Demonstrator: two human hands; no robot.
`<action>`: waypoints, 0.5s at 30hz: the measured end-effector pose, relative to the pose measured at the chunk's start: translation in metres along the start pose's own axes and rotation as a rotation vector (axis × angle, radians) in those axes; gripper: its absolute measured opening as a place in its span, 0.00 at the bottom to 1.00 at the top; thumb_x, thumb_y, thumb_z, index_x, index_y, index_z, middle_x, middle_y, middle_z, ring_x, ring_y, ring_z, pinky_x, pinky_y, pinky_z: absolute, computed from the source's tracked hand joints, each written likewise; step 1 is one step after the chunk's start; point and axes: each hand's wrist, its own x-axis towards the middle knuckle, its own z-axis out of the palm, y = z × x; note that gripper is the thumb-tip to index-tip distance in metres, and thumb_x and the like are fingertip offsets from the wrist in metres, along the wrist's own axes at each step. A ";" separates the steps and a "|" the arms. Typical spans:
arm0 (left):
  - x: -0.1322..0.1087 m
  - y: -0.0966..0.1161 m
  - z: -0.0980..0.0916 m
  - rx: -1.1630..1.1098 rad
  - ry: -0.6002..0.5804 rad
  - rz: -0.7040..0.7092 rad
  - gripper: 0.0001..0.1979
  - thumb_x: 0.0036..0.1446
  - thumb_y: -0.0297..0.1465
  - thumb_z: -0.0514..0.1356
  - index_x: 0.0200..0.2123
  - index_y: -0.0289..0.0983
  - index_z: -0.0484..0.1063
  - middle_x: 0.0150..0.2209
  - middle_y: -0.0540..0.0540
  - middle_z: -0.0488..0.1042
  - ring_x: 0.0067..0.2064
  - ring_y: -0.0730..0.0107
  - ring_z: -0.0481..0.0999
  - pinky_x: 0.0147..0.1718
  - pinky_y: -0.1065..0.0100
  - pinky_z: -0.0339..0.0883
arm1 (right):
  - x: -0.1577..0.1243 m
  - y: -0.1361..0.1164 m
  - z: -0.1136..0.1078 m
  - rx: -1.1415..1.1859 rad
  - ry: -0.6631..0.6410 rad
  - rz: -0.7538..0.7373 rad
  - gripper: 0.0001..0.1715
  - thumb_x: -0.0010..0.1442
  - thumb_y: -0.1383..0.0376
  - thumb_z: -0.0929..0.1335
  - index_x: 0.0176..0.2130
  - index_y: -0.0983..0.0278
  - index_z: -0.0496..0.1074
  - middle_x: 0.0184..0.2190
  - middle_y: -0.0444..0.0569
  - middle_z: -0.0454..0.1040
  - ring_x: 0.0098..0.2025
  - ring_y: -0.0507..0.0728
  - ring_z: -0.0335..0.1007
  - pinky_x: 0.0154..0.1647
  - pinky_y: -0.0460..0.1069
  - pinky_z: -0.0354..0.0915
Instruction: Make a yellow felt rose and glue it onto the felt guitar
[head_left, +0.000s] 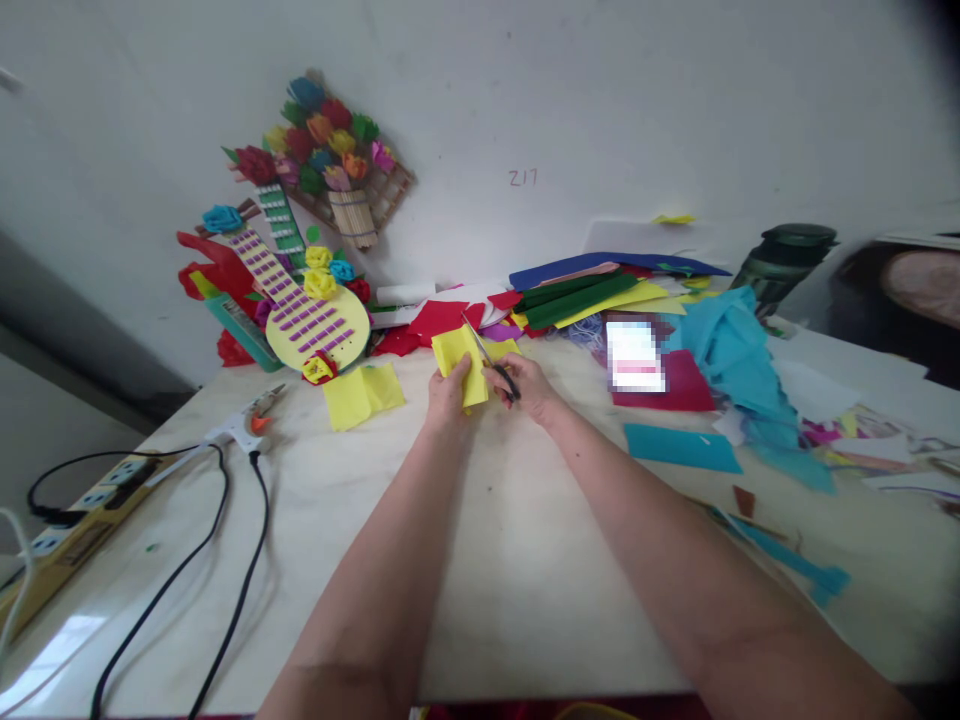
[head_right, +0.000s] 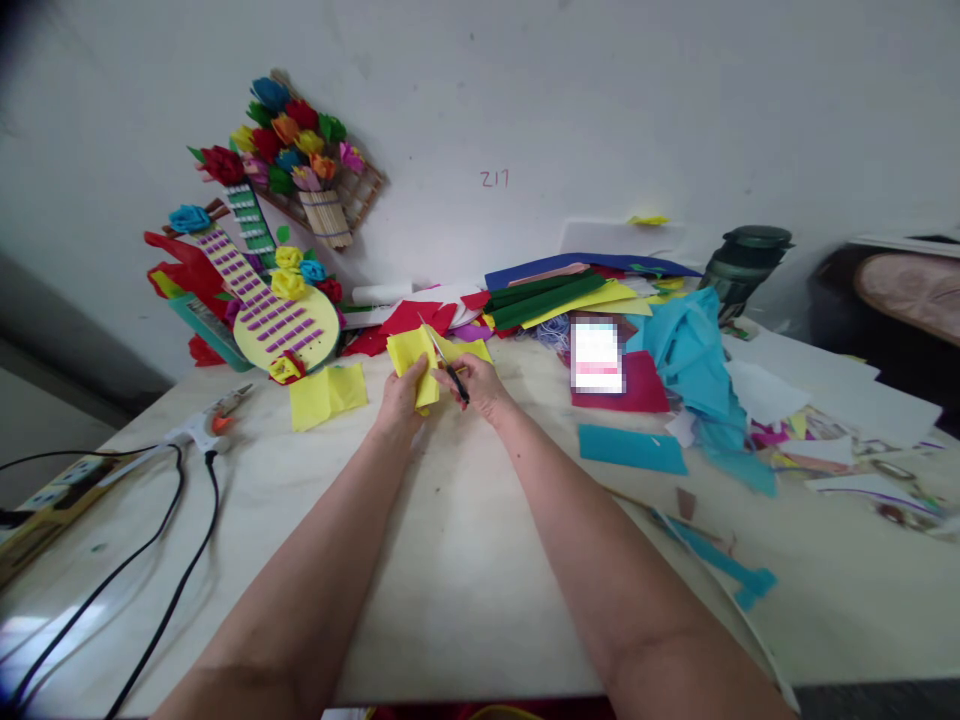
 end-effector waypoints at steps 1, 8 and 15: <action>0.000 0.000 0.000 -0.004 -0.004 0.004 0.18 0.37 0.35 0.66 0.32 0.30 0.70 0.27 0.44 0.74 0.24 0.69 0.73 0.25 0.69 0.65 | 0.000 0.000 0.000 -0.004 0.004 0.000 0.18 0.39 0.58 0.72 0.24 0.63 0.60 0.09 0.34 0.58 0.10 0.45 0.52 0.08 0.42 0.50; -0.001 0.001 0.001 -0.025 -0.005 0.015 0.17 0.37 0.33 0.66 0.32 0.30 0.70 0.27 0.43 0.74 0.25 0.69 0.73 0.26 0.69 0.66 | -0.001 -0.002 0.001 -0.009 0.028 0.017 0.18 0.38 0.58 0.72 0.24 0.64 0.61 0.09 0.34 0.58 0.10 0.45 0.51 0.07 0.42 0.49; -0.001 0.002 0.001 -0.009 0.012 0.011 0.16 0.38 0.33 0.65 0.32 0.31 0.70 0.27 0.44 0.74 0.24 0.70 0.72 0.24 0.69 0.65 | -0.001 -0.002 0.000 -0.012 0.038 0.021 0.18 0.39 0.58 0.72 0.24 0.64 0.61 0.09 0.35 0.58 0.10 0.45 0.51 0.07 0.42 0.49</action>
